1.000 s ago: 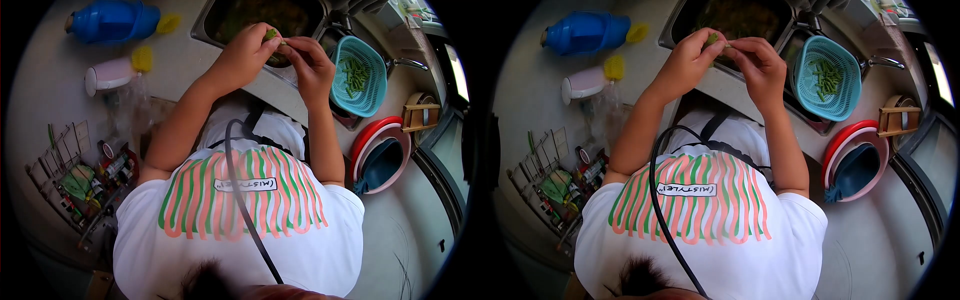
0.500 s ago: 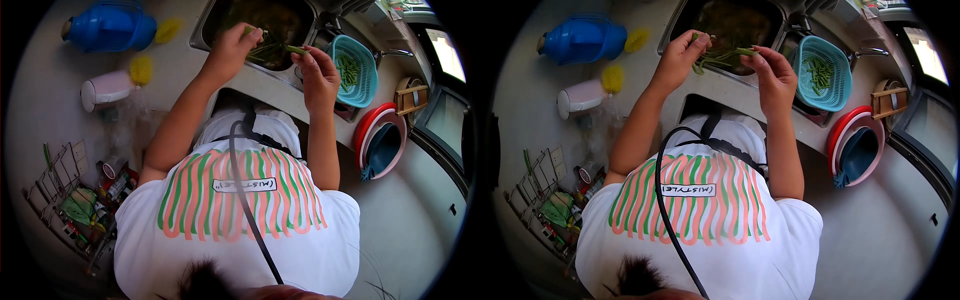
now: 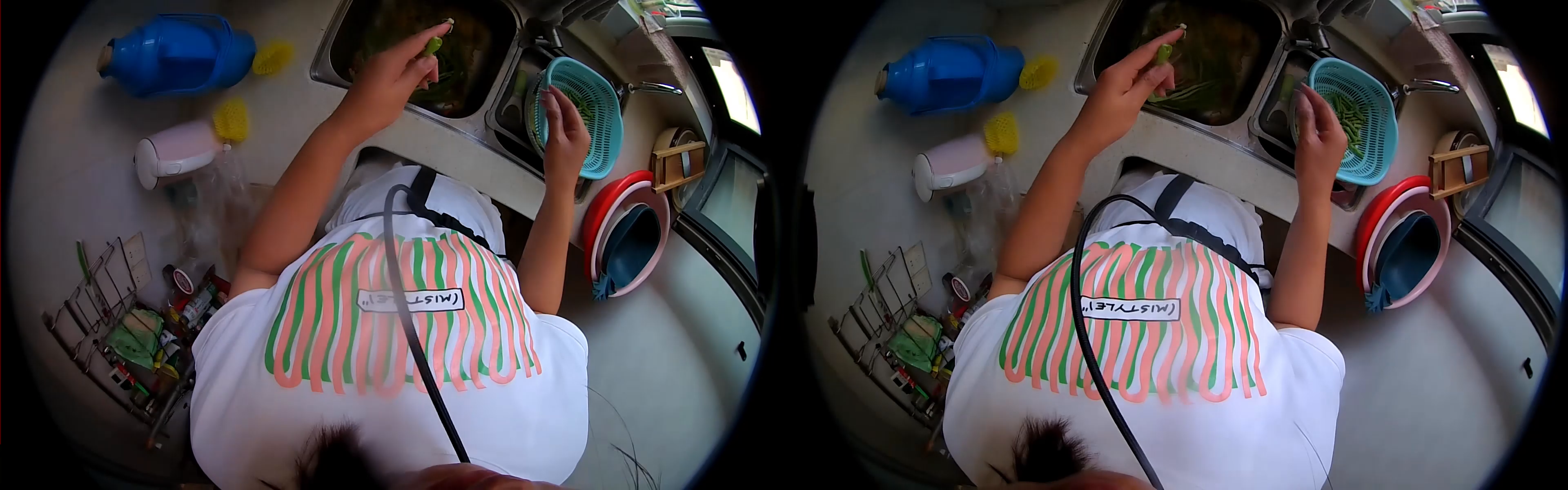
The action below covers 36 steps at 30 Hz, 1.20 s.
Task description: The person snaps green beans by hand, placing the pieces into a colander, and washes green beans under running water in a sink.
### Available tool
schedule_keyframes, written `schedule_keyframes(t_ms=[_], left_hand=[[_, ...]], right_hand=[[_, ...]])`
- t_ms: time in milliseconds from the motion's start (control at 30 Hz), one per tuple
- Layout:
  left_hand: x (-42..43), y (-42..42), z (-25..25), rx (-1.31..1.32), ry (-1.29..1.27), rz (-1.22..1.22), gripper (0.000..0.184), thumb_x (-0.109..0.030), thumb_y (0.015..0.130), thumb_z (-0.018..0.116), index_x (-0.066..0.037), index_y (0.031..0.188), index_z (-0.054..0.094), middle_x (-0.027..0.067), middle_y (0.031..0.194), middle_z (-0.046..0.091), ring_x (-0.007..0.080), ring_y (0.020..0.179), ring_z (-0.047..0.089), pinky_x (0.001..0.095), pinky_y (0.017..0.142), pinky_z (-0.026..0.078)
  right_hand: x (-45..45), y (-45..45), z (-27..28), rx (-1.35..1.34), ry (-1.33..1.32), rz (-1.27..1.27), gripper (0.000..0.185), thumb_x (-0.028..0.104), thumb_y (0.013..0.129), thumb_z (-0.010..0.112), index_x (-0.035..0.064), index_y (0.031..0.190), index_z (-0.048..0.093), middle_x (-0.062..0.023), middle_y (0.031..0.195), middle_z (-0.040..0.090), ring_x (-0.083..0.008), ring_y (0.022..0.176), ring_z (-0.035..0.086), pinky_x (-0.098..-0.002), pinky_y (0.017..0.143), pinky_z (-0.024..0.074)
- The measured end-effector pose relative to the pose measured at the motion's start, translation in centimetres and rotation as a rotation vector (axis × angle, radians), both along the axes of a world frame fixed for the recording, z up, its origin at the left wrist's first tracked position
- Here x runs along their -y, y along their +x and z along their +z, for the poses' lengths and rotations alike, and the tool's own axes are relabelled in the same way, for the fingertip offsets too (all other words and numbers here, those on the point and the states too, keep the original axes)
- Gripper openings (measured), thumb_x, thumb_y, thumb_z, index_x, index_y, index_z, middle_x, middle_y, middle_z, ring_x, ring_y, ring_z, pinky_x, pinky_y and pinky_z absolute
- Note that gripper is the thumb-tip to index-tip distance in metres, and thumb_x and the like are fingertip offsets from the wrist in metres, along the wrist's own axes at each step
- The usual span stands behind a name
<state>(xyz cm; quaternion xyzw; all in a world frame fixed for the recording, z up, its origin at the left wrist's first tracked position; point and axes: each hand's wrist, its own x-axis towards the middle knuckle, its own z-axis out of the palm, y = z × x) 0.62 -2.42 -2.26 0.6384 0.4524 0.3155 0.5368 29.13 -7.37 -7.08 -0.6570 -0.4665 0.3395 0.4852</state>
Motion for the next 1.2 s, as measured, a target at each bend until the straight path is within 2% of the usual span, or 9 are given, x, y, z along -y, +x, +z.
schedule_keyframes(t_ms=[200,333,433,567,667,933,1067,1167,1200], left_hand=[[-1.0,0.7,1.0,-0.118,0.039,-0.039,0.051,-0.012,0.096,0.066,-0.008,0.138,0.038,0.0123,0.112,0.071,0.0184,0.104,0.068,0.0309,0.087,0.050],[-1.4,0.5,0.5,-0.101,0.137,0.012,0.046,-0.012,0.094,0.069,-0.007,0.133,0.046,0.0117,0.109,0.072,0.0203,0.102,0.069,0.0313,0.089,0.051],[-1.8,-0.1,0.3,-0.121,0.157,0.032,0.035,-0.013,0.091,0.072,-0.006,0.122,0.058,0.0099,0.106,0.072,0.0199,0.101,0.069,0.0311,0.090,0.052],[-2.3,-0.4,0.3,-0.162,0.117,0.044,0.021,-0.014,0.089,0.075,-0.004,0.107,0.071,0.0063,0.102,0.073,0.0179,0.096,0.069,0.0299,0.088,0.053],[-2.5,-0.3,0.3,-0.205,0.174,0.021,0.020,-0.013,0.089,0.074,-0.003,0.106,0.071,0.0065,0.100,0.073,0.0180,0.093,0.070,0.0303,0.084,0.054],[-3.0,1.4,0.1,-0.276,0.328,0.080,0.015,-0.012,0.089,0.074,-0.001,0.099,0.073,0.0059,0.092,0.074,0.0163,0.084,0.070,0.0300,0.076,0.054],[-3.4,2.4,0.2,-0.130,0.018,0.214,0.017,-0.011,0.092,0.071,0.002,0.104,0.074,0.0049,0.091,0.075,0.0086,0.086,0.069,0.0255,0.076,0.054],[-3.6,3.3,-1.3,0.322,-0.240,0.354,0.019,-0.011,0.093,0.071,0.003,0.105,0.074,0.0063,0.093,0.075,0.0101,0.086,0.069,0.0242,0.078,0.055],[-3.7,3.3,-0.6,0.242,-0.223,0.362,0.020,-0.012,0.094,0.070,0.002,0.109,0.072,0.0075,0.095,0.075,0.0117,0.090,0.070,0.0241,0.082,0.054]], right_hand=[[-4.9,-7.8,4.9,-0.212,-0.023,0.518,0.026,0.018,0.096,0.069,0.0009,0.116,0.066,-0.0040,0.097,0.071,-0.0092,0.087,0.065,-0.0233,0.075,0.0516],[-6.6,-7.4,4.8,-0.094,-0.053,0.660,0.023,0.016,0.096,0.069,0.0014,0.113,0.066,-0.0026,0.092,0.070,-0.0084,0.083,0.063,-0.0227,0.071,0.0500],[-6.8,-7.0,4.1,-0.218,-0.106,0.573,0.021,0.015,0.096,0.069,0.0017,0.112,0.067,-0.0020,0.089,0.069,-0.0083,0.079,0.062,-0.0234,0.069,0.0490],[-6.5,-6.8,4.5,-0.187,-0.082,0.594,0.018,0.014,0.094,0.070,0.0023,0.109,0.068,-0.0020,0.090,0.067,-0.0097,0.076,0.061,-0.0239,0.067,0.0486],[-6.8,-6.9,5.5,0.166,0.105,0.671,0.016,0.012,0.092,0.071,0.0028,0.105,0.069,-0.0037,0.089,0.064,-0.0140,0.075,0.063,-0.0272,0.066,0.0500],[-7.9,-6.2,4.8,0.426,0.309,0.641,0.013,0.006,0.084,0.075,0.0032,0.096,0.070,-0.0099,0.089,0.064,-0.0283,0.075,0.065,-0.0349,0.064,0.0529],[-7.4,-7.4,4.4,0.406,0.366,0.423,0.011,0.004,0.081,0.076,0.0034,0.092,0.071,-0.0088,0.088,0.066,-0.0274,0.074,0.066,-0.0336,0.063,0.0536],[-6.5,-8.1,3.2,0.299,0.386,0.298,0.012,0.001,0.080,0.076,0.0031,0.091,0.071,-0.0086,0.089,0.068,-0.0257,0.074,0.067,-0.0324,0.063,0.0538],[-6.3,-8.4,2.8,0.291,0.421,0.278,0.013,-0.001,0.081,0.076,0.0016,0.092,0.071,-0.0094,0.089,0.068,-0.0235,0.073,0.067,-0.0319,0.062,0.0539]])
